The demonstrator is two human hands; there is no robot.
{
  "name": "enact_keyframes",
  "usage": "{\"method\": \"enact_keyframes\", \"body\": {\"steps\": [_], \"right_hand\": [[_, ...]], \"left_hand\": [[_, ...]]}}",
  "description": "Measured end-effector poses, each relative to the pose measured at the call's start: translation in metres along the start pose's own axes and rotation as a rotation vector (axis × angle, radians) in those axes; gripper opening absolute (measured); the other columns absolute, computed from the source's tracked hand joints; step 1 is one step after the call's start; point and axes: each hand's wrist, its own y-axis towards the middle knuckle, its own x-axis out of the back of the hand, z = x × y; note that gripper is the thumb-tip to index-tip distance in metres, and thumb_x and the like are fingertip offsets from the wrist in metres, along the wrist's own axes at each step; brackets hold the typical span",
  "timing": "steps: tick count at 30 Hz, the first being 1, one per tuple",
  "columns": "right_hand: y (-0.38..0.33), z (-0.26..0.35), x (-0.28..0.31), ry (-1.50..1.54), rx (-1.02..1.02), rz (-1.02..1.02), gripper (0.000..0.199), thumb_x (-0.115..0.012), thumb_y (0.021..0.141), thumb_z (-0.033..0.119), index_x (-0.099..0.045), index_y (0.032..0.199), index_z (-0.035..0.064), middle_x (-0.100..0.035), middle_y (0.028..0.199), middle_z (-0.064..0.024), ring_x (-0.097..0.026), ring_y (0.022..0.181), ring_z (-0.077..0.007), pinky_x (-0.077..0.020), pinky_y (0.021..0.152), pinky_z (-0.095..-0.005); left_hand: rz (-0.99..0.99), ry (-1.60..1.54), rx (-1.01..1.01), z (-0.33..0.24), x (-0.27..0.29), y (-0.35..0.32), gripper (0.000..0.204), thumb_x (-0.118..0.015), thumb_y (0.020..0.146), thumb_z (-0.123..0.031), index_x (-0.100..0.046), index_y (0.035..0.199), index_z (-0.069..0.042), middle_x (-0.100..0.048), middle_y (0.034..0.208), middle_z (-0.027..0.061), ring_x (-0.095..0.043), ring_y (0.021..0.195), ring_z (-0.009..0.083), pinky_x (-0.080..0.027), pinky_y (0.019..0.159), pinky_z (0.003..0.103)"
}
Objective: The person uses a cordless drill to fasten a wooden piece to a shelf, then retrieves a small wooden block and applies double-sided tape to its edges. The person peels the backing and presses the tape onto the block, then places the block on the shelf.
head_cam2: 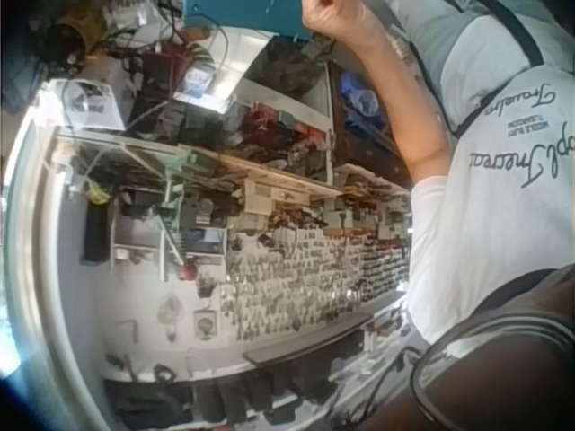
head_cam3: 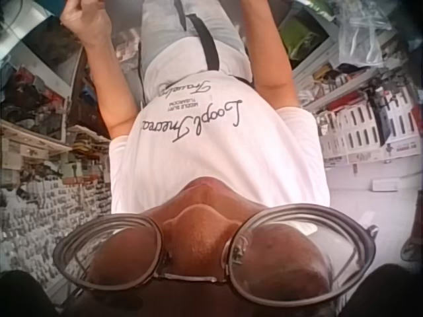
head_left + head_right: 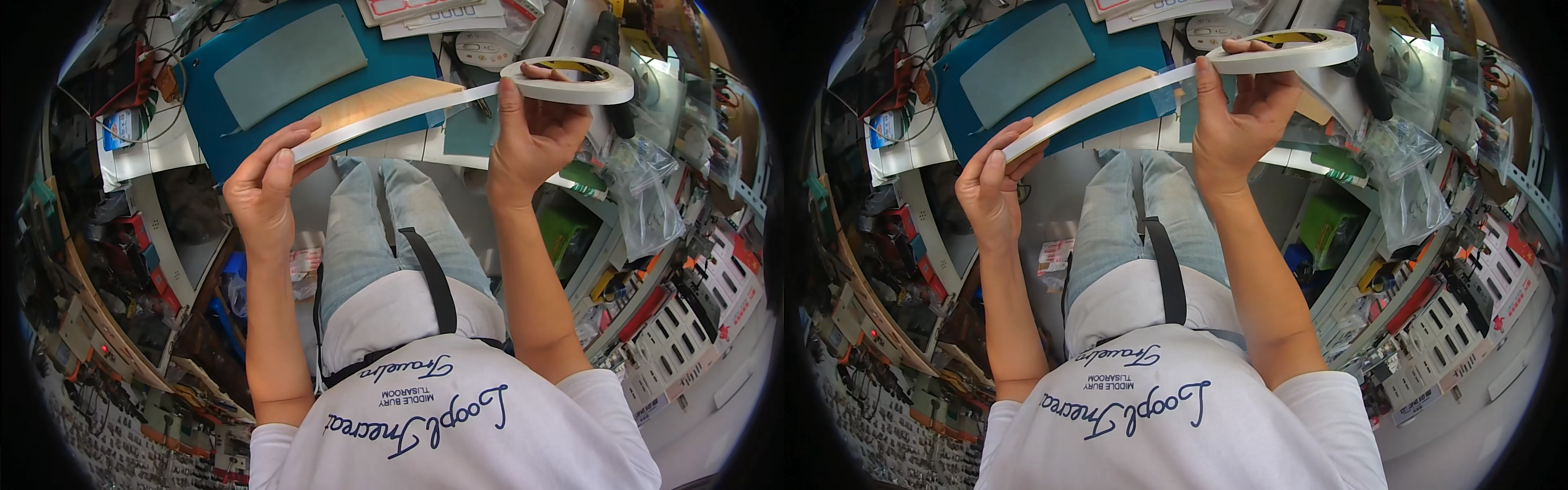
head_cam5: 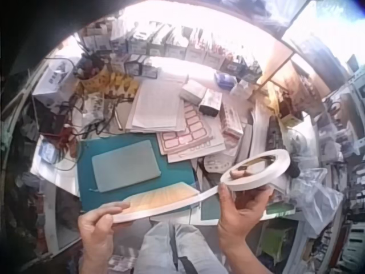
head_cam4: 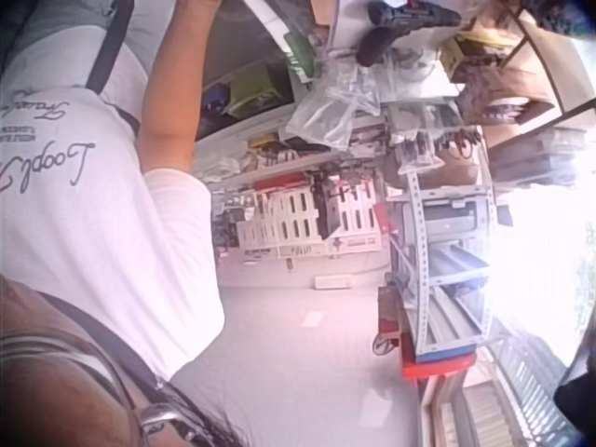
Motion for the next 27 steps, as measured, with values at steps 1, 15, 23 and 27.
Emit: {"method": "enact_keyframes", "body": {"steps": [1,15,23,27], "right_hand": [[0.000,0.001,0.000,-0.006,0.005,-0.002,0.048,-0.066,0.075,-0.008,-0.038,0.113,0.0007,-0.051,0.109,-0.0109,-0.053,0.100,-0.0179,-0.0419,0.092,-0.0309],[-0.006,0.042,0.006,-0.131,-0.385,0.212,0.030,-0.069,0.075,0.005,-0.050,0.099,0.0023,-0.054,0.090,-0.0031,-0.048,0.075,-0.0058,-0.0435,0.067,-0.0205],[-0.011,0.035,0.004,0.016,-0.495,0.258,0.030,-0.066,0.078,0.005,-0.045,0.099,0.0021,-0.060,0.098,-0.0063,-0.049,0.077,-0.0064,-0.0454,0.070,-0.0221],[-0.009,0.036,0.004,0.073,-0.577,0.257,0.028,-0.063,0.079,0.003,-0.045,0.099,0.0012,-0.060,0.097,-0.0060,-0.049,0.075,-0.0059,-0.0445,0.066,-0.0204]], "left_hand": [[0.003,-0.001,0.000,0.000,0.000,0.000,0.031,-0.051,0.088,-0.016,-0.058,0.104,0.009,-0.058,0.108,0.0267,-0.063,0.094,0.0338,-0.053,0.083,0.042],[0.020,0.005,-0.041,0.001,0.000,-0.001,0.022,-0.050,0.086,-0.007,-0.063,0.097,0.007,-0.061,0.105,0.0226,-0.062,0.096,0.0256,-0.056,0.076,0.034],[0.020,0.029,-0.031,0.003,0.000,0.001,0.022,-0.052,0.084,-0.009,-0.064,0.095,0.007,-0.061,0.105,0.0219,-0.062,0.096,0.0249,-0.055,0.075,0.029],[0.021,0.029,-0.028,0.002,0.000,0.001,0.023,-0.053,0.083,-0.009,-0.064,0.095,0.007,-0.061,0.105,0.0221,-0.062,0.096,0.0252,-0.055,0.075,0.030]]}}
